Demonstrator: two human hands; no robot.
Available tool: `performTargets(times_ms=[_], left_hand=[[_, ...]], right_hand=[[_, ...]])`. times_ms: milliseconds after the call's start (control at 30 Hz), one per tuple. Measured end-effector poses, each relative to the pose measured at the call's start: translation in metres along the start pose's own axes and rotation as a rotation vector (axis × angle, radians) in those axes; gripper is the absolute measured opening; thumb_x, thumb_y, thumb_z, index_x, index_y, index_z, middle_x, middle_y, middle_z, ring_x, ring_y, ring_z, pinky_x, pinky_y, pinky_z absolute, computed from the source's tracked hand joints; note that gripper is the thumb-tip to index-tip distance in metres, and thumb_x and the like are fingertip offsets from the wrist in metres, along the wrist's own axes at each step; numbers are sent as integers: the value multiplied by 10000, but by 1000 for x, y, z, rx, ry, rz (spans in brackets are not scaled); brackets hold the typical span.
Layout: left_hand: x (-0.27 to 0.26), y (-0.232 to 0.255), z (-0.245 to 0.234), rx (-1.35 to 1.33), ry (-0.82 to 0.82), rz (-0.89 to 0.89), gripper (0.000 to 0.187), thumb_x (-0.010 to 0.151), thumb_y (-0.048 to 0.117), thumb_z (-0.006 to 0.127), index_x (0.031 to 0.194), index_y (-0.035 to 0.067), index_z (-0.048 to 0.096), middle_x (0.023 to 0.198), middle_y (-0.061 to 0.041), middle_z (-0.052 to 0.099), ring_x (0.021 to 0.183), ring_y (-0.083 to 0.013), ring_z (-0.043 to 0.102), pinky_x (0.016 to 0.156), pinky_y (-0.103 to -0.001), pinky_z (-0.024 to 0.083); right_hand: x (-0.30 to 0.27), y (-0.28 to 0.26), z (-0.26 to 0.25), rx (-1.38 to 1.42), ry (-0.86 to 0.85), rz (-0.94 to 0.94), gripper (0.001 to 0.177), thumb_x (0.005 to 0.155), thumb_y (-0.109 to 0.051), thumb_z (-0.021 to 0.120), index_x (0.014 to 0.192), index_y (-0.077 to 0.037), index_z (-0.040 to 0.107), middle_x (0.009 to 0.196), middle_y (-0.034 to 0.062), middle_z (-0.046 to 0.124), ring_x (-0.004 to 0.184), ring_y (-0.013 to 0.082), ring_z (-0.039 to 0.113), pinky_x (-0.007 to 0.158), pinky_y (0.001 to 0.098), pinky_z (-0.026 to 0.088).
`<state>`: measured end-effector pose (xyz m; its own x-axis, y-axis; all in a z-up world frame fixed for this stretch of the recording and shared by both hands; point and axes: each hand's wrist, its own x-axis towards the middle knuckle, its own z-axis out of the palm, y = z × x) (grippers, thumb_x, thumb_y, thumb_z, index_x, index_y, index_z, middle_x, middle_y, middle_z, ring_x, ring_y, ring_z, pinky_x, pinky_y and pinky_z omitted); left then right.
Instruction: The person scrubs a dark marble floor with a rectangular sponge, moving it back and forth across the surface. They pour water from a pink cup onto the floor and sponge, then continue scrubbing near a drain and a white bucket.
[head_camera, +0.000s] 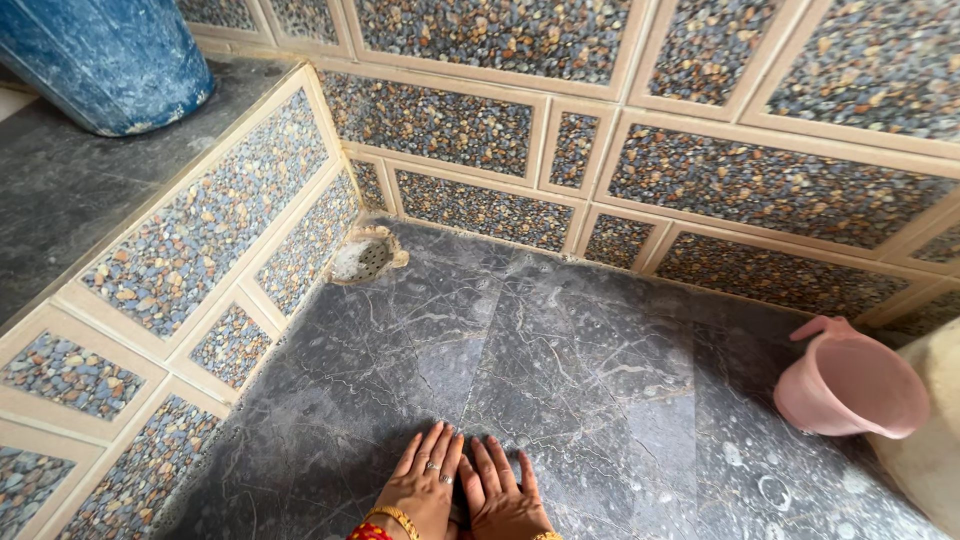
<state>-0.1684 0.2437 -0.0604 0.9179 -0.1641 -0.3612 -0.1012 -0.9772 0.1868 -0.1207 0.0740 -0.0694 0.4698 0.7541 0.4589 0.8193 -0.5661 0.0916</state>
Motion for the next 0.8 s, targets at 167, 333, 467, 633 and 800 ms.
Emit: performTargets(times_ms=[167,333,467,633,800], left_hand=[[-10,24,-82,-31,-122,-124,1055,836,308,657,1580,-86,21,1690,-242,-1,1584,-347,-76,1264,-469,-50],[12,13,-105,-31,-37,-168,1055,804,309,696,1579,-50,77,1685,-208,65,1578,-329,-31,1266,-448,-21],[40,-20,-113,7,-33,-174,992,823,302,677,1582,-29,130,1688,-184,92,1578,-314,-16,1266,-438,-9],[62,-59,-107,12,86,-169,962,813,288,666,1583,9,163,1683,-156,118,1574,-301,-3,1259,-431,3],[36,-65,-116,-54,25,-150,1066,747,322,730,1590,19,153,1689,-128,131,1586,-272,-2,1279,-403,7]], right_hand=[[40,5,-36,319,-929,226,909,966,-519,480,1618,-61,44,1716,159,-26,1584,330,-76,1209,633,-70],[74,19,-40,292,-873,200,927,948,-450,563,1600,-34,53,1706,159,-9,1574,340,-50,1212,610,-37],[111,19,-35,255,-827,244,917,965,-439,572,1605,-46,46,1706,147,-8,1575,333,-27,1224,602,17],[159,14,-38,221,-957,293,976,976,-458,582,1620,-62,-34,1718,132,-84,1585,327,-84,1235,597,24],[162,1,-47,187,-968,289,961,990,-442,572,1622,-92,-62,1717,125,-123,1573,341,-124,1230,614,9]])
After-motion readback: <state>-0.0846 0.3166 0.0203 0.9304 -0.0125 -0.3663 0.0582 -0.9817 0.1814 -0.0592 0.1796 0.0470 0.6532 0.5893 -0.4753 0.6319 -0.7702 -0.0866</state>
